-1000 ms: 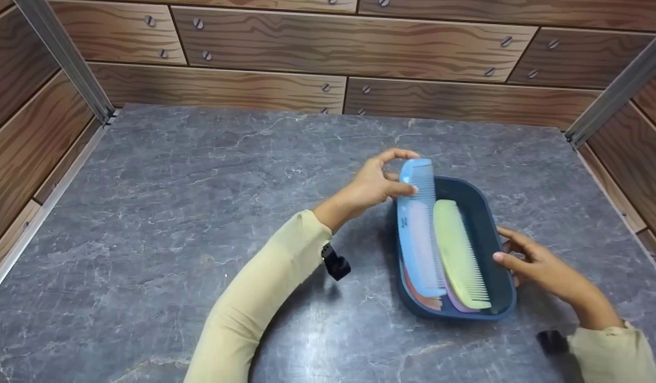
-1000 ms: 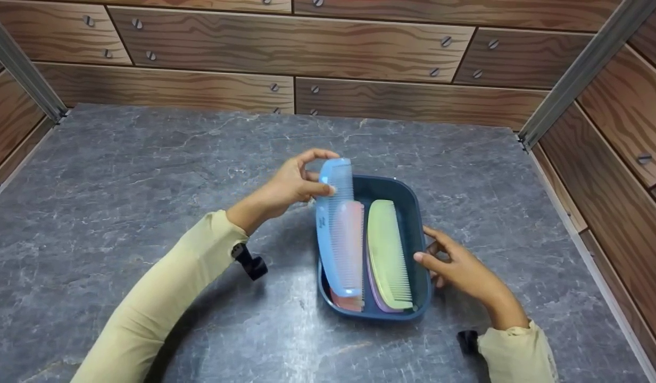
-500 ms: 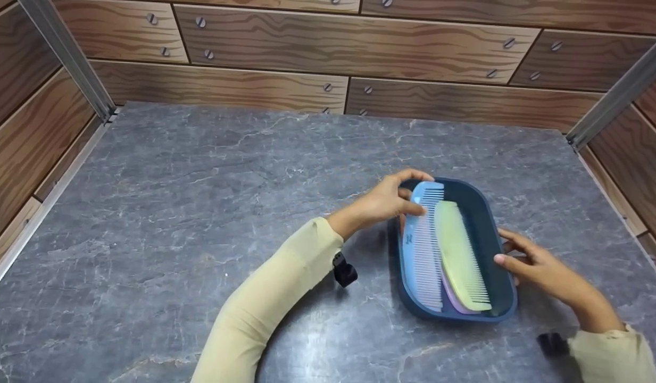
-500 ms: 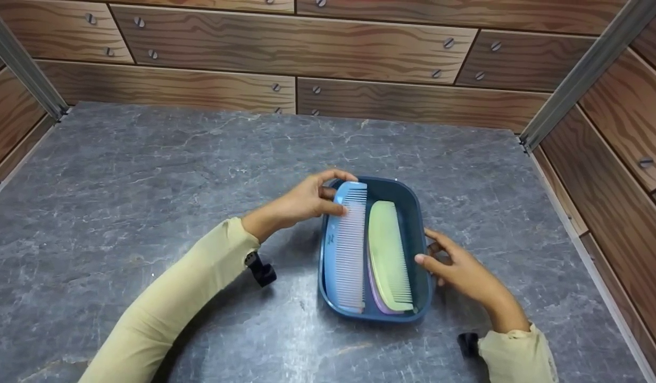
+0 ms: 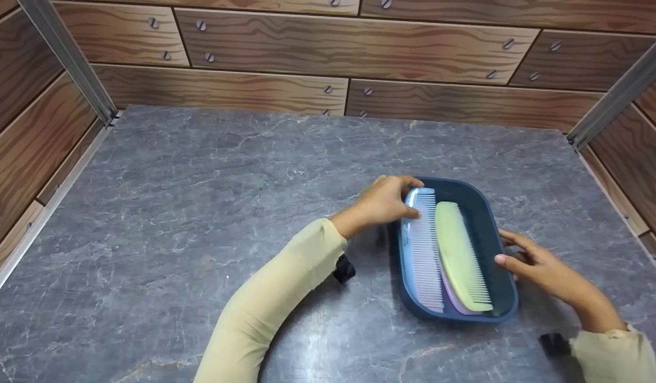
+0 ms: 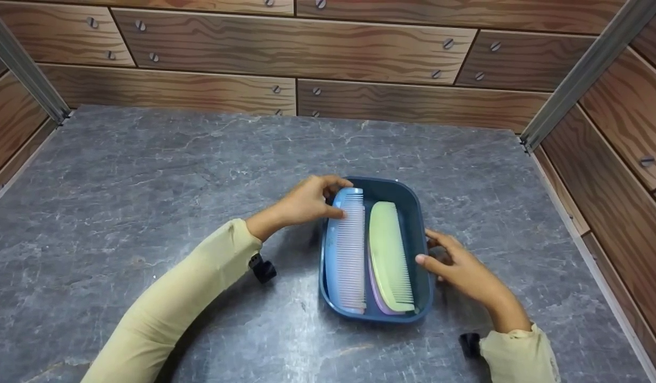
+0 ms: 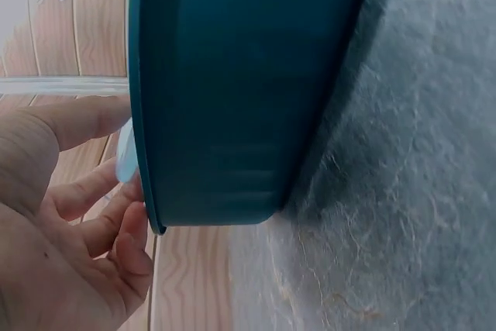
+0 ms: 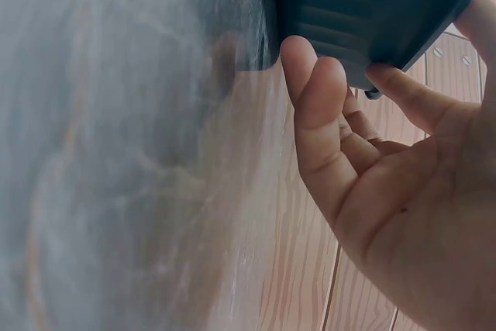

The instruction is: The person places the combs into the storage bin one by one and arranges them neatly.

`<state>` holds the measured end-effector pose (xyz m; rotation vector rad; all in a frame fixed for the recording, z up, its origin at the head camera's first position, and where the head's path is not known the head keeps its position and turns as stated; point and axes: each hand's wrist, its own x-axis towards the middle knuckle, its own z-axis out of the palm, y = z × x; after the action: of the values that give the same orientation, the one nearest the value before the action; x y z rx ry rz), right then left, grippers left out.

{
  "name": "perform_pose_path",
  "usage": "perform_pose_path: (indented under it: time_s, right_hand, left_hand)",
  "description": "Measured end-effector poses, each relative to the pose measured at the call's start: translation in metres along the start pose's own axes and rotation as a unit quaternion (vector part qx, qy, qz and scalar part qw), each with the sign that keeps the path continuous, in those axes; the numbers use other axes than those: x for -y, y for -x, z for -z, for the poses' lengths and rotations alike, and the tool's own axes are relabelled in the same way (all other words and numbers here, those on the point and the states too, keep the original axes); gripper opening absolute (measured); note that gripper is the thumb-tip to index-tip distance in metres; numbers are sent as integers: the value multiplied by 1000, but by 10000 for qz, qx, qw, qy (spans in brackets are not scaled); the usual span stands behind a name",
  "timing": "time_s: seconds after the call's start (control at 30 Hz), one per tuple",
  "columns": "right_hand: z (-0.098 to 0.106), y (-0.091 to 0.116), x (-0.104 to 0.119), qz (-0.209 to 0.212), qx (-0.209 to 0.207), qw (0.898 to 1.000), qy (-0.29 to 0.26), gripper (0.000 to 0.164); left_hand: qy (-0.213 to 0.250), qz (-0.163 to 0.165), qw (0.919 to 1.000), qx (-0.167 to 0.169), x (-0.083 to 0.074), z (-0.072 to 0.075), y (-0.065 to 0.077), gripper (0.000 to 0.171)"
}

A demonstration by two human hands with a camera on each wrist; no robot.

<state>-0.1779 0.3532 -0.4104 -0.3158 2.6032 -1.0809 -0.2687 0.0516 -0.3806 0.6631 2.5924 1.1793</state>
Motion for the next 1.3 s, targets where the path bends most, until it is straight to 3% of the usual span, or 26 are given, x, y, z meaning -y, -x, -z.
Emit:
perform_pose_path:
  time_s: [0.43,0.67,1.3]
  right_hand:
    - [0,0,-1,63,-25,10000,-7,62]
    - [0,0,0,122,118,9997,-179,61]
    - [1,-1,0,32,77,10000,-31,62]
  left_hand:
    - [-707,-25,9975,-85,5,0,-3,53]
    - [-489,-125,9986,-131,8,4,-1,50]
    - [127,-364,9989,-248,16,6,8,46]
